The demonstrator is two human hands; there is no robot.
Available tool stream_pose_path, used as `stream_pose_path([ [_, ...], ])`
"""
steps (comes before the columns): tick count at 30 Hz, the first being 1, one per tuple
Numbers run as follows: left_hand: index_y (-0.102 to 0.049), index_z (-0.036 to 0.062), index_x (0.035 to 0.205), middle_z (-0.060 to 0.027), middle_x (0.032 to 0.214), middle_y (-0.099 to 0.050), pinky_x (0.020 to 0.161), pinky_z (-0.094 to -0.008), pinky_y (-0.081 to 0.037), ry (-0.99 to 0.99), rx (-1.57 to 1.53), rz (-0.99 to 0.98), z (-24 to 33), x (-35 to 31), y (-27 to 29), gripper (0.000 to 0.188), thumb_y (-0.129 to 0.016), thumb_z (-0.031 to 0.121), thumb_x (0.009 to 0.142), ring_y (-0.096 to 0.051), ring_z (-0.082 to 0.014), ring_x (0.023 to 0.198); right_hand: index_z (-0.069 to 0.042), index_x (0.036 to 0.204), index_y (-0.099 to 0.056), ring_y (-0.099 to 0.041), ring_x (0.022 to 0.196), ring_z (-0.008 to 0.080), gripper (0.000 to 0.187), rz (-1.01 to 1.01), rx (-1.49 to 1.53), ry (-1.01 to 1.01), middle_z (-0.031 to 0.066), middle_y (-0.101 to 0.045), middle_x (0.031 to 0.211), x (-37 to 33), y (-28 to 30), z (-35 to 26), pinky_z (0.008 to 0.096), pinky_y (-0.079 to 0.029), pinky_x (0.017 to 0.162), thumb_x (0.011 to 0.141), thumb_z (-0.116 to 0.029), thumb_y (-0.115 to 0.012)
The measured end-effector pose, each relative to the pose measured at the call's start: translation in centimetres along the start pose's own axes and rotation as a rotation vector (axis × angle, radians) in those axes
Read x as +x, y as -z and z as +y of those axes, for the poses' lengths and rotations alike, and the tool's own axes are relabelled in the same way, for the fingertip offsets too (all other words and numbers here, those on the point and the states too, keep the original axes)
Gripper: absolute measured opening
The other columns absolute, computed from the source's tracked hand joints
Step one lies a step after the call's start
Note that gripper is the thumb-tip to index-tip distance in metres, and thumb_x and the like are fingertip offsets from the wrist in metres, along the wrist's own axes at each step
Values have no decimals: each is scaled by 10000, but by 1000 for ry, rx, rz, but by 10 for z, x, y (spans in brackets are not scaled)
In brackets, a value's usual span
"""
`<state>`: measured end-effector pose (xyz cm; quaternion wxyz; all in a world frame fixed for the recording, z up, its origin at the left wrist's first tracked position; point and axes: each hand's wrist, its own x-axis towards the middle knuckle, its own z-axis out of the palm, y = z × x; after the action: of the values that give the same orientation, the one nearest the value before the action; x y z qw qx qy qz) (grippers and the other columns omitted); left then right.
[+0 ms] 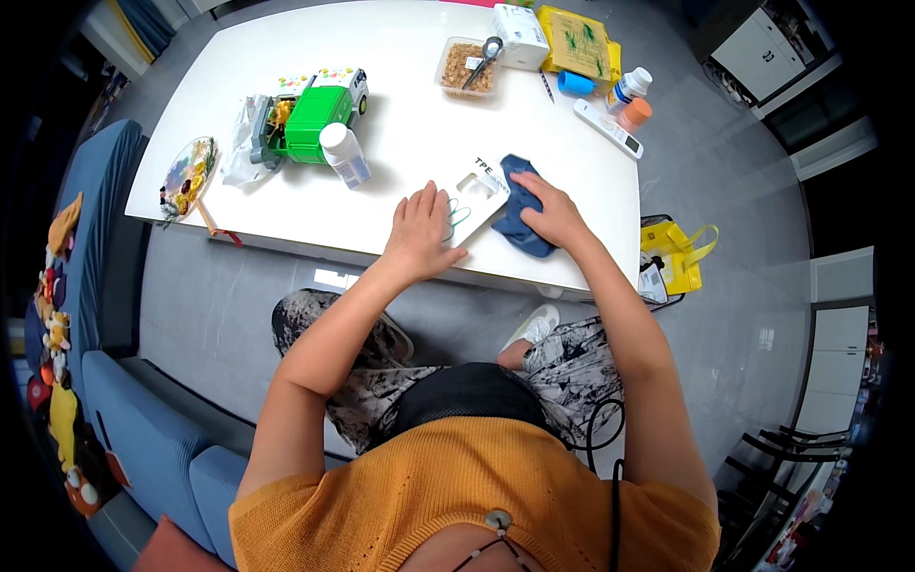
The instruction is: The person wipes a white cardboard box, a digital thermometer, a plastic container of snacks, a small orange jar, and a white plastic bottle using a blue cloth.
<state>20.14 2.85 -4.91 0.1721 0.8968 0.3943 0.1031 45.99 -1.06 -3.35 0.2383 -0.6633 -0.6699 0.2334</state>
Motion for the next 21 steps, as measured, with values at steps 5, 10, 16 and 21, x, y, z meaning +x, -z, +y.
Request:
stream_pose_path([
  [5,-320,73,1392,-154,1476,-281,1096,-593,-144,-44,4,-86,-18,-8,18,878,-731,285,645,-257,-311,1371,-86,1169,-631,-632,1008,277,482,-140,9,-155,169,-645,1132,-16,33,-7,309,-461,929,694,-116,-551],
  [10,-340,99,1383,-122,1462,-312,1101,-579,-143,-96,-75,-69,-23,-8,17,873,-718,241,609,-270,-290,1364,-97,1239,-568,-586,1090,302,538,187,95,-30,150,-569,1258,5,19,-10,354,-448,951,711,-200,-560],
  [16,-361,118,1385,-122,1457,-328,1087,-499,-197,-105,-93,-18,-25,-9,12,887,-722,237,584,-311,-287,1335,-122,1389,-408,-493,1222,297,680,-239,-285,101,128,-375,1457,28,4,-30,376,-433,986,727,-206,-538],
  [21,-390,110,1368,-124,1448,-346,1069,-476,-225,-112,-119,7,-23,-10,13,867,-725,230,578,-327,-287,1323,-115,1381,-409,-528,1163,318,675,-188,-364,123,142,-367,1457,-3,3,-38,395,-475,921,722,-172,-540],
])
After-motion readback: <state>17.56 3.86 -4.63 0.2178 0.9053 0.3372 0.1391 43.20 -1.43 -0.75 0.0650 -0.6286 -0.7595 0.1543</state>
